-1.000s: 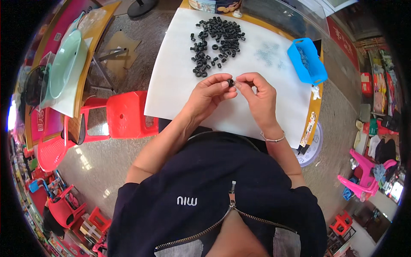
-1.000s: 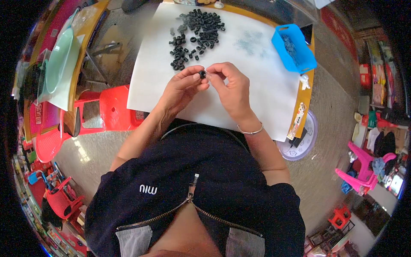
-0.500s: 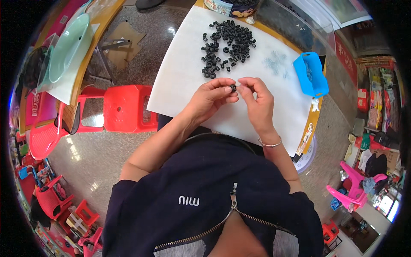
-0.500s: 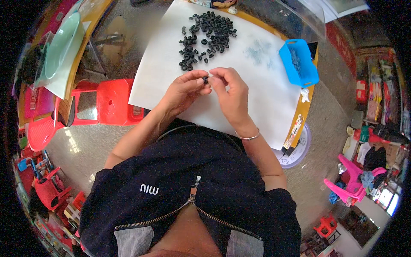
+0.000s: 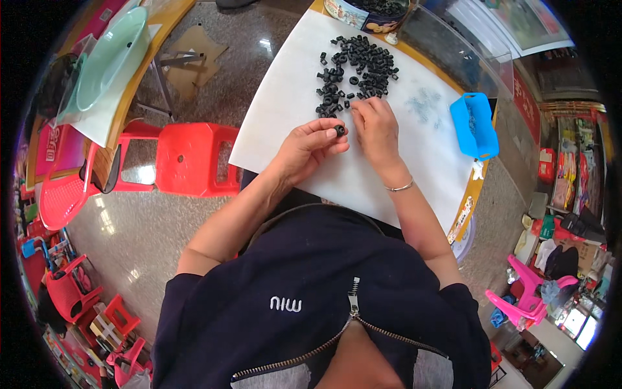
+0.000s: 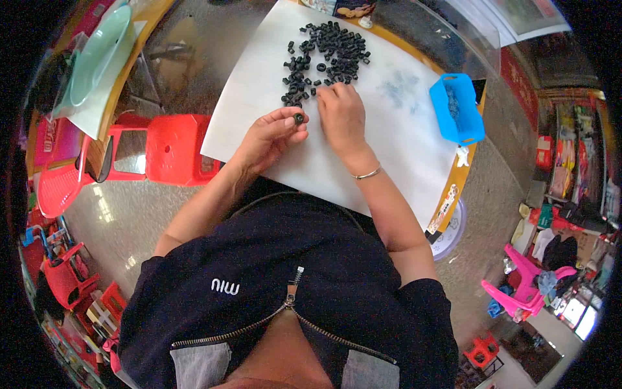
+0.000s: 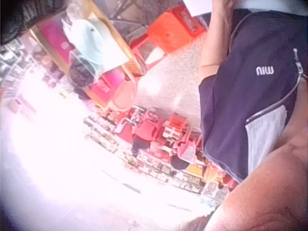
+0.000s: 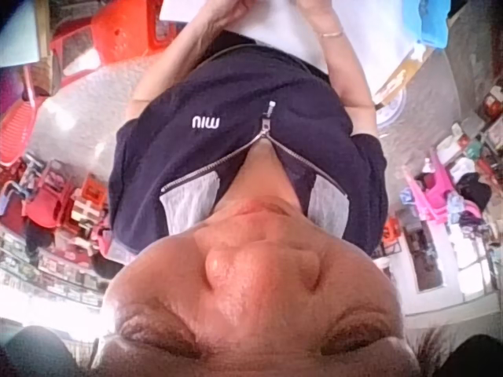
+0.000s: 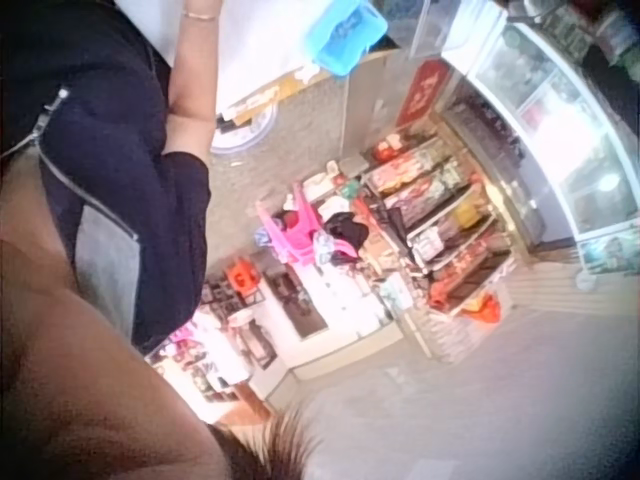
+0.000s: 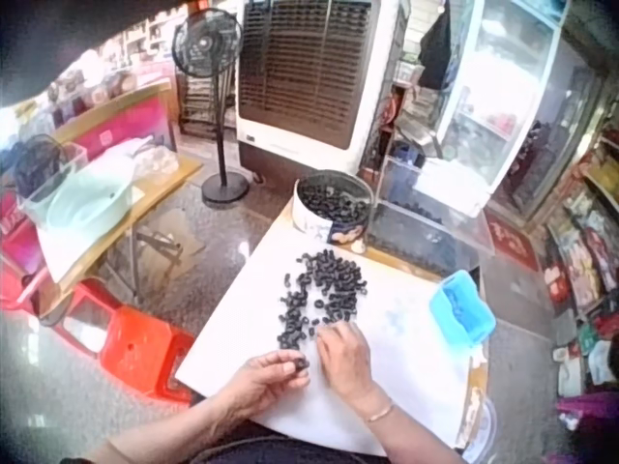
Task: Manually assembling small black plastic components with blue inserts on a workspace.
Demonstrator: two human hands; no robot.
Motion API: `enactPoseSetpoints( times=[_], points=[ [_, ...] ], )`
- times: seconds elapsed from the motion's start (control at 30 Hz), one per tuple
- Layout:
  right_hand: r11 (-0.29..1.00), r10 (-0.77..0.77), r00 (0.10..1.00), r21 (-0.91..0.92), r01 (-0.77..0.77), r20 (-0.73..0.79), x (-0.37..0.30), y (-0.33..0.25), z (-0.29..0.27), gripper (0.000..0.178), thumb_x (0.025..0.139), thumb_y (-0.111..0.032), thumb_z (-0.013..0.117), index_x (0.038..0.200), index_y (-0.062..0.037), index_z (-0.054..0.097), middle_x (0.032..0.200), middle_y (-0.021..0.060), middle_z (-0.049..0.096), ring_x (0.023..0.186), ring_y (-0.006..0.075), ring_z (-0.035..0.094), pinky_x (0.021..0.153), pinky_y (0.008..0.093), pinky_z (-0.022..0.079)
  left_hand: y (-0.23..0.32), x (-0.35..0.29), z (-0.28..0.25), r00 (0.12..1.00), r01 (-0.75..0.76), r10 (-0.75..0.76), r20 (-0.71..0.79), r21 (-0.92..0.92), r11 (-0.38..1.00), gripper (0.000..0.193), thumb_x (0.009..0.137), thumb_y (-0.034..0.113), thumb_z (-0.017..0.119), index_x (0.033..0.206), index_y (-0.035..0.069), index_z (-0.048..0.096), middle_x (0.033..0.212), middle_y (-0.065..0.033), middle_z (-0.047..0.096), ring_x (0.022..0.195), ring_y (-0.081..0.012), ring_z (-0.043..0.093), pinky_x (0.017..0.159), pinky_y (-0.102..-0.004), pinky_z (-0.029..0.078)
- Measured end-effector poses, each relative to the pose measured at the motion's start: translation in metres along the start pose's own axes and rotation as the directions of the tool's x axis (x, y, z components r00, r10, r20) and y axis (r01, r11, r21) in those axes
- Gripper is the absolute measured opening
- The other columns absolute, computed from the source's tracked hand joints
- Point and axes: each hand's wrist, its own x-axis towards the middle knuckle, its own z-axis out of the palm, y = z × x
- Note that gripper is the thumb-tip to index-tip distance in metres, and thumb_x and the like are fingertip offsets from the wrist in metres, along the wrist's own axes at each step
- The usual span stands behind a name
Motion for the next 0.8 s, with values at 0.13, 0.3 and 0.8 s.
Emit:
enactPoseSetpoints(
  times=[0.13, 0.3, 0.8],
  points=[
    [0.993, 0.047, 0.999, 0.111, -0.049, 0.015, -0.004, -0.001, -0.006, 0.010, 0.076, -0.002, 0.063, 0.086, -0.0044, 0.065, 0.085, 0.0090, 0.060, 0.079, 0.0273, 0.056, 0.070, 0.0368, 0.046, 0.001, 0.002, 0.002, 1.000, -0.004, 0.004, 0.004, 0.004, 1.000, 0.026, 0.089, 0.006, 0.058, 0.112, -0.004, 0.054, 0.105, -0.0127, 0.061, 0.090, -0.0186, 0.064, 0.086, -0.0294, 0.054],
    [0.740, 0.351, 0.923, 0.556, -0.378, 0.159, -0.007, -0.007, -0.020, 0.015, 0.080, -0.006, 0.064, 0.095, -0.0014, 0.066, 0.083, 0.0045, 0.063, 0.073, 0.0149, 0.056, 0.069, 0.0270, 0.046, 0.001, 0.002, 0.004, 1.000, -0.012, 0.012, 0.005, 0.018, 1.000, 0.026, 0.089, 0.008, 0.058, 0.112, -0.002, 0.054, 0.104, -0.0121, 0.061, 0.089, -0.0177, 0.064, 0.084, -0.0288, 0.055],
    [0.318, 0.326, 0.846, 0.793, -0.519, 0.422, -0.013, -0.041, -0.056, 0.017, 0.085, -0.001, 0.061, 0.102, 0.0008, 0.065, 0.089, 0.0033, 0.065, 0.082, 0.0089, 0.059, 0.076, 0.0224, 0.048, 0.000, -0.003, 0.010, 0.999, -0.019, 0.016, 0.042, 0.052, 0.998, 0.023, 0.089, 0.007, 0.059, 0.110, -0.002, 0.057, 0.093, -0.0108, 0.064, 0.080, -0.0176, 0.065, 0.076, -0.0275, 0.056]
  ],
)
